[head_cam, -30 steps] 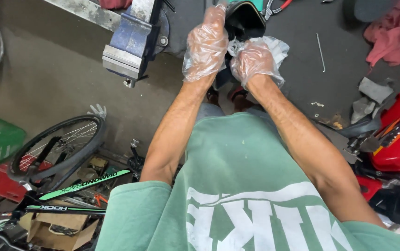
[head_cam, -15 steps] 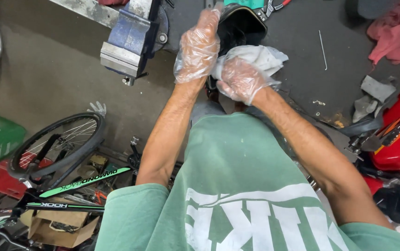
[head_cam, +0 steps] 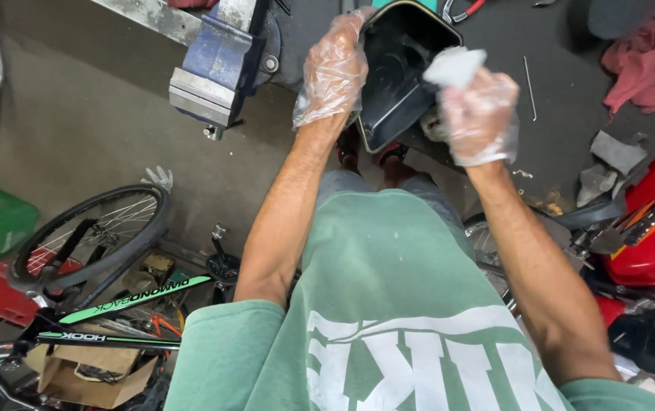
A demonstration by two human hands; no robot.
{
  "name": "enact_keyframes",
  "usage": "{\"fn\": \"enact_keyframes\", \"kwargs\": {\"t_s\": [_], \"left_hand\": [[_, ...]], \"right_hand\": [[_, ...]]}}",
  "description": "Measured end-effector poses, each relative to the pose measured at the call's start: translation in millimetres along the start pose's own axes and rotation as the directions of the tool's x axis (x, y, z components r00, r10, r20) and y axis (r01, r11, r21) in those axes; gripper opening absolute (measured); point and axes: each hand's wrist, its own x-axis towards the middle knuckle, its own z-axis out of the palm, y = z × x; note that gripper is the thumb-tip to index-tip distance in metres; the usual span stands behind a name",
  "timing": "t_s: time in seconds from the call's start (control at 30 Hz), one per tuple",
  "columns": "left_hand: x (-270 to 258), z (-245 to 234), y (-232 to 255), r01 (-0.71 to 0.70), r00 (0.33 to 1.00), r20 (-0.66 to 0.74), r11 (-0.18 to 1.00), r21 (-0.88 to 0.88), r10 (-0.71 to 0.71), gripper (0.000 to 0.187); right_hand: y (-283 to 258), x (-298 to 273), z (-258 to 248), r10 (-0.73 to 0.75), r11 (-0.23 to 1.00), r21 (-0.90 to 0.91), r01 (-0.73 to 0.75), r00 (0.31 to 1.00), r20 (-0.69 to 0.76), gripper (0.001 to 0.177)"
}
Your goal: Cleaning and applying a substance to a black plastic component using a cloth and a brush on a workbench
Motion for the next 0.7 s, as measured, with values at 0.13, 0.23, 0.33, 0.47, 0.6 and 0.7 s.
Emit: {"fn": "enact_keyframes", "kwargs": {"t_s": [0.13,0.23,0.33,0.47,0.6,0.7], "left_hand": [[0,-3,-5,0.094,0.996,0.000,0.990,-0.102,-0.094,0.048],[-3,-14,-2,0.081,0.996,0.042,0.989,-0.123,-0.077,0.041],[-8,-13,9,0.081,0.997,0.024,0.996,-0.046,-0.080,0.040],[-17,3,18,0.050,0.998,0.039,0.996,-0.077,-0.047,0.044],[-21,12,22,-0.019,0.998,-0.066,1.000,0.012,0.020,0.055],[-30,4,26,0.032,0.999,-0.035,0.994,-0.103,-0.036,0.067]], "right_hand": [[127,-68,38,0.593,0.805,0.350,-0.479,0.660,-0.461,0.037],[83,-32,-21,0.340,0.939,0.155,-0.306,0.764,-0.548,0.038],[48,-18,-15,0.256,0.965,0.128,-0.227,0.922,-0.289,0.036],[-1,8,42,0.137,0.873,-0.466,-0.144,0.989,-0.049,0.032],[-16,44,62,0.195,0.932,-0.327,-0.154,0.976,0.099,0.015],[-32,52,56,0.318,0.935,-0.236,-0.266,0.922,0.220,0.032]]}}
